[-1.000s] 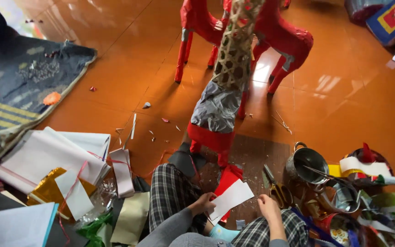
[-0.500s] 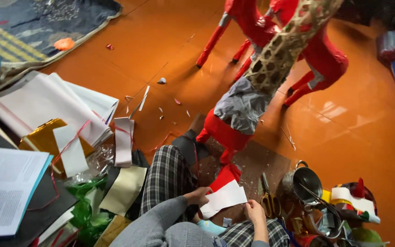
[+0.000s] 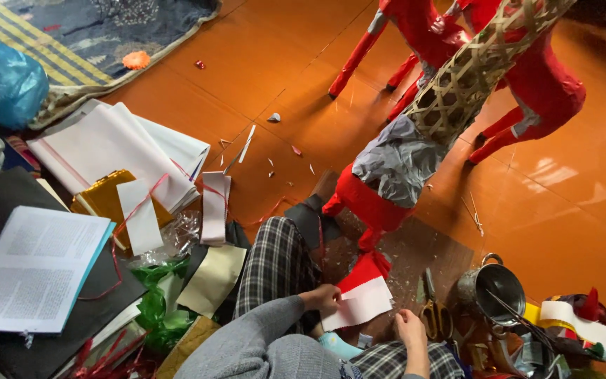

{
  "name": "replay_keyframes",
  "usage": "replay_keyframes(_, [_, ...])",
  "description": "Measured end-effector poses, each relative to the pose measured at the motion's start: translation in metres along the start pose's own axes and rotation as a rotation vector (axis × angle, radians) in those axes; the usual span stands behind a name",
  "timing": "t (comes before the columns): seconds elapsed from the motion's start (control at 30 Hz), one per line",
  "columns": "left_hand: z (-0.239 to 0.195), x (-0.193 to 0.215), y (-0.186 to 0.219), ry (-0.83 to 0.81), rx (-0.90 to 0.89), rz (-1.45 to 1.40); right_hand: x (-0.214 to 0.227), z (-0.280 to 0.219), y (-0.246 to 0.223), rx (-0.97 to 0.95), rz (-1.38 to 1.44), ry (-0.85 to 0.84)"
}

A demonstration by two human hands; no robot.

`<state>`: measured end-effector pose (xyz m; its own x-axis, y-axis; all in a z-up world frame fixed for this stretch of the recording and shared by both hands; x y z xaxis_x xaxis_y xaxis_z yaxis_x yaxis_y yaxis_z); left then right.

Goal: Decorating a large animal-shaped structure by wrapping its legs with red paper and cutting it to size with scissors.

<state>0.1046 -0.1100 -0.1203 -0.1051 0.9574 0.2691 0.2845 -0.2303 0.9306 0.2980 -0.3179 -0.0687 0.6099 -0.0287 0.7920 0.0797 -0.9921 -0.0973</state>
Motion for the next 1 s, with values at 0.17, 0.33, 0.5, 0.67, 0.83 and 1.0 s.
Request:
replay_keyframes(0.17, [0.009,0.010,0.011,-0.010,-0.196,0.037,0.009,-0.017,-0.001,-0.047,0.058,-0.011])
replay_keyframes(0.33, [0.005,0.014,0.006,0.138,-0.028,-0.348,0.004,-0.006,0.003,-0.043,0.020,0.000])
replay_keyframes(0.5, [0.004,0.013,-0.002,0.226,0.132,-0.454,-0.005,0.009,0.009,-0.021,0.031,0.020])
replay_keyframes(0.67, [0.007,0.014,-0.001,0.235,0.098,-0.586,0.003,-0.008,0.003,-0.057,0.048,-0.064])
replay_keyframes(0.83, [0.004,0.012,-0.004,0.120,0.150,-0.628,0.001,-0.007,0.004,-0.032,0.056,-0.036])
replay_keyframes(1.0, [0.006,0.011,-0.006,0.192,0.172,-0.670,0.015,-0.026,-0.006,-0.060,0.029,-0.075])
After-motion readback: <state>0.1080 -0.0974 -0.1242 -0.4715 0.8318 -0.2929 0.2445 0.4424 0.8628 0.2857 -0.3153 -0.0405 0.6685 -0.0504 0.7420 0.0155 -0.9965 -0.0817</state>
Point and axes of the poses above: each hand's wrist, its own z-axis towards the middle knuckle, its own x-axis out of the back of the hand, y = z × x, the point moved 6 cm from there along z, towards the middle knuckle, and after that the axes turned 13 degrees about -x, right-handed, at the moved point
